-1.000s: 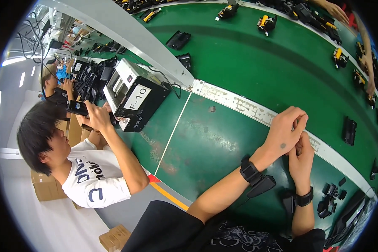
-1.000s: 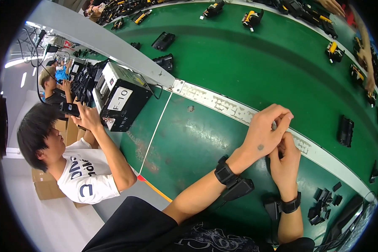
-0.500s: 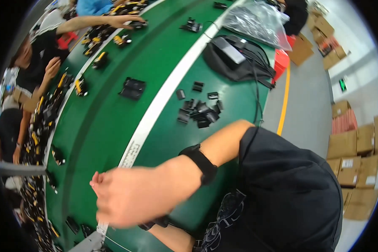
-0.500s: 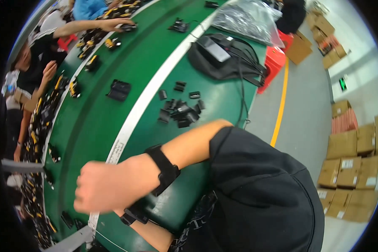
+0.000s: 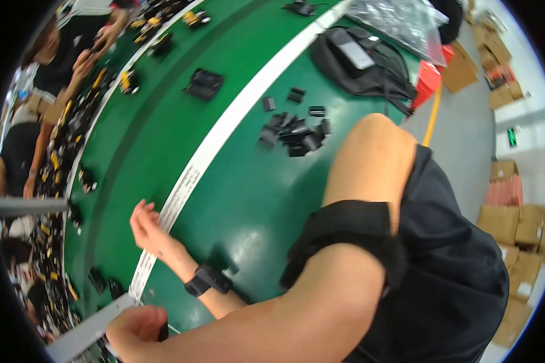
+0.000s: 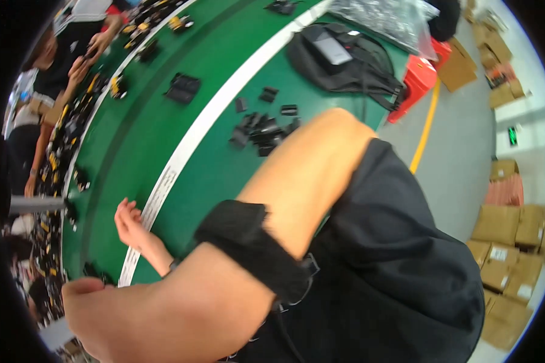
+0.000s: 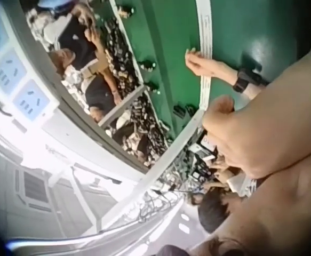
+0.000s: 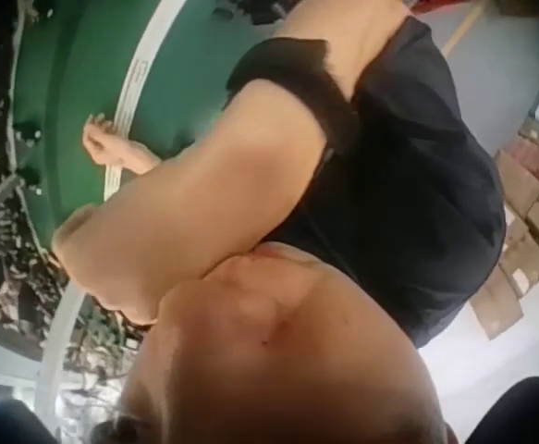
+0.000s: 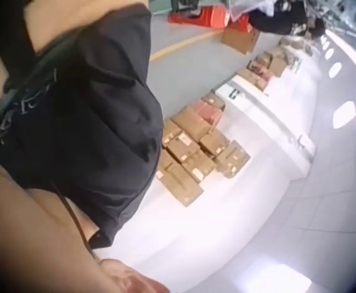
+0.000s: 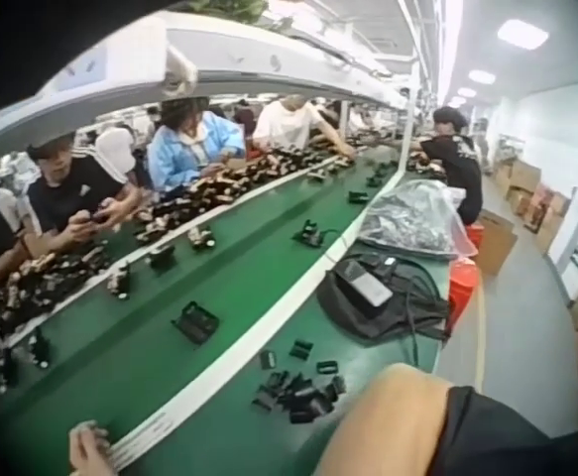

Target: The person assembles battery cases by hand, picking up a case and a small plastic component, fitting the component into the case, and then placing the assembled unit onto a conveyor belt.

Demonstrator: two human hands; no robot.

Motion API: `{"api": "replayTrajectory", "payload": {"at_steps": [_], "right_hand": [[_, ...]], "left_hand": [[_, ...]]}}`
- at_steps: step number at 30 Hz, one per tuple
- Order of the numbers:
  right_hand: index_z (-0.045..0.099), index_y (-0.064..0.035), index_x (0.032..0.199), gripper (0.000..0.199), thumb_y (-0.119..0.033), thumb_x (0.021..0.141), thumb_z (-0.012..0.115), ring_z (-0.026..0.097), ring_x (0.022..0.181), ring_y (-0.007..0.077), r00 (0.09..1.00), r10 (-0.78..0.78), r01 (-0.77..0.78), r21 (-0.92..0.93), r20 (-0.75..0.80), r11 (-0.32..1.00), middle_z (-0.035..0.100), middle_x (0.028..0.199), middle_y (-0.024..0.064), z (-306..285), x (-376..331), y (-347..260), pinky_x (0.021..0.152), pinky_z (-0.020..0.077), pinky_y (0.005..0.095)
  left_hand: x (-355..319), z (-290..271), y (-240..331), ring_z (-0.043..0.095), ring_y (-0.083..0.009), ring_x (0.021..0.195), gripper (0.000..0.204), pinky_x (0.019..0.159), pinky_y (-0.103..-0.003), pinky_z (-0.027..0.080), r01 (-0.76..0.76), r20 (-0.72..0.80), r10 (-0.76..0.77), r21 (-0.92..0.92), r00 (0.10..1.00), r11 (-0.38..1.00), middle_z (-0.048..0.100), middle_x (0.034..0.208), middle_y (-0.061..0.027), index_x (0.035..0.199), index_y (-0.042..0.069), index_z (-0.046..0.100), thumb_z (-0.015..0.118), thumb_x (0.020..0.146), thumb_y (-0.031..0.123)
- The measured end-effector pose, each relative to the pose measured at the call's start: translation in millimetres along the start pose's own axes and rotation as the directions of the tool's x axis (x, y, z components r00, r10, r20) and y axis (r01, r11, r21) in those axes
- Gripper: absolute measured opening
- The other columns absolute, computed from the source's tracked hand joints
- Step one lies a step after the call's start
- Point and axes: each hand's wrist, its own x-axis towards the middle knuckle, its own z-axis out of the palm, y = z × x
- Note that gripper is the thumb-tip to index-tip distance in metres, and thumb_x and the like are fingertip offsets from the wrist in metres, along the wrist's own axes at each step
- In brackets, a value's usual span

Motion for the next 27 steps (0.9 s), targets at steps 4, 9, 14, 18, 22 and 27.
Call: {"api": "replayTrajectory", "payload": {"at_steps": [4,9,14,18,22,27], "right_hand": [[0.067,-0.0090,0.081,0.040,-0.048,0.090,0.068,0.059,0.071,0.0234,0.991,0.129,-0.059,0.713,-0.045,0.699,0.064,0.076,0.0062,29.7,-9.4,7.0,0.078,0.0486,0.0379],[0.070,-0.0062,0.086,0.018,-0.024,0.088,0.067,0.058,0.078,0.0238,0.944,0.134,0.325,0.923,-0.302,-0.209,0.064,0.080,0.0075,86.7,-24.4,26.0,0.079,0.0494,0.0403],[0.069,-0.0065,0.089,0.011,-0.017,0.087,0.073,0.063,0.088,0.0246,0.948,0.317,0.067,0.967,0.015,-0.245,0.064,0.083,0.0063,57.7,-3.1,13.4,0.083,0.0523,0.0413],[0.069,-0.0066,0.097,0.018,-0.017,0.082,0.072,0.069,0.092,0.0257,0.982,0.034,0.176,0.829,-0.187,-0.531,0.072,0.097,0.0082,82.9,-14.7,32.8,0.079,0.0543,0.0410],[0.068,-0.0074,0.100,0.015,-0.007,0.086,0.075,0.071,0.081,0.0255,0.949,-0.118,0.069,0.559,-0.292,-0.826,0.072,0.091,0.0070,80.9,-25.0,-36.4,0.072,0.0542,0.0386],[0.066,-0.0093,0.100,0.007,-0.010,0.097,0.073,0.072,0.078,0.0287,0.976,-0.163,-0.144,0.130,-0.146,-0.981,0.073,0.087,0.0075,9.1,-42.3,-169.3,0.066,0.0540,0.0416]], "left_hand": [[1.3,-1.3,-6.9,0.063,-0.0115,0.084,0.024,0.078,-0.027,0.050,0.012,0.002,-0.012,0.014,1.000,1.000,0.078,0.101,-0.0075,0.118,0.003,0.078,0.066,0.109,0.022],[-5.6,-0.7,-3.4,0.066,-0.0107,0.090,0.021,0.079,-0.027,0.051,-0.092,0.071,0.093,-0.010,0.993,0.996,0.078,0.100,-0.0060,0.114,0.002,0.076,0.067,0.110,0.021],[-3.7,-3.0,-0.5,0.068,-0.0119,0.085,0.018,0.077,-0.028,0.053,-0.055,-0.015,0.055,-0.018,0.998,0.998,0.077,0.096,-0.0066,0.110,0.002,0.077,0.068,0.108,0.017],[10.5,-49.5,-8.1,0.066,-0.0299,0.095,0.014,0.085,-0.040,0.054,-0.170,-0.199,0.283,0.449,0.938,0.877,0.072,0.103,-0.0121,0.112,0.004,0.076,0.069,0.102,0.012],[16.9,-97.4,-12.8,0.063,-0.0433,0.120,0.031,0.103,-0.053,0.052,0.037,-0.358,0.244,0.625,0.901,0.780,0.059,0.139,-0.0221,0.133,0.001,0.066,0.064,0.103,0.007],[37.2,-137.8,0.2,0.072,-0.0467,0.112,0.045,0.090,-0.050,0.063,0.124,-0.275,0.339,0.906,0.900,0.404,0.054,0.146,-0.0326,0.138,-0.011,0.056,0.066,0.095,0.000]]}}
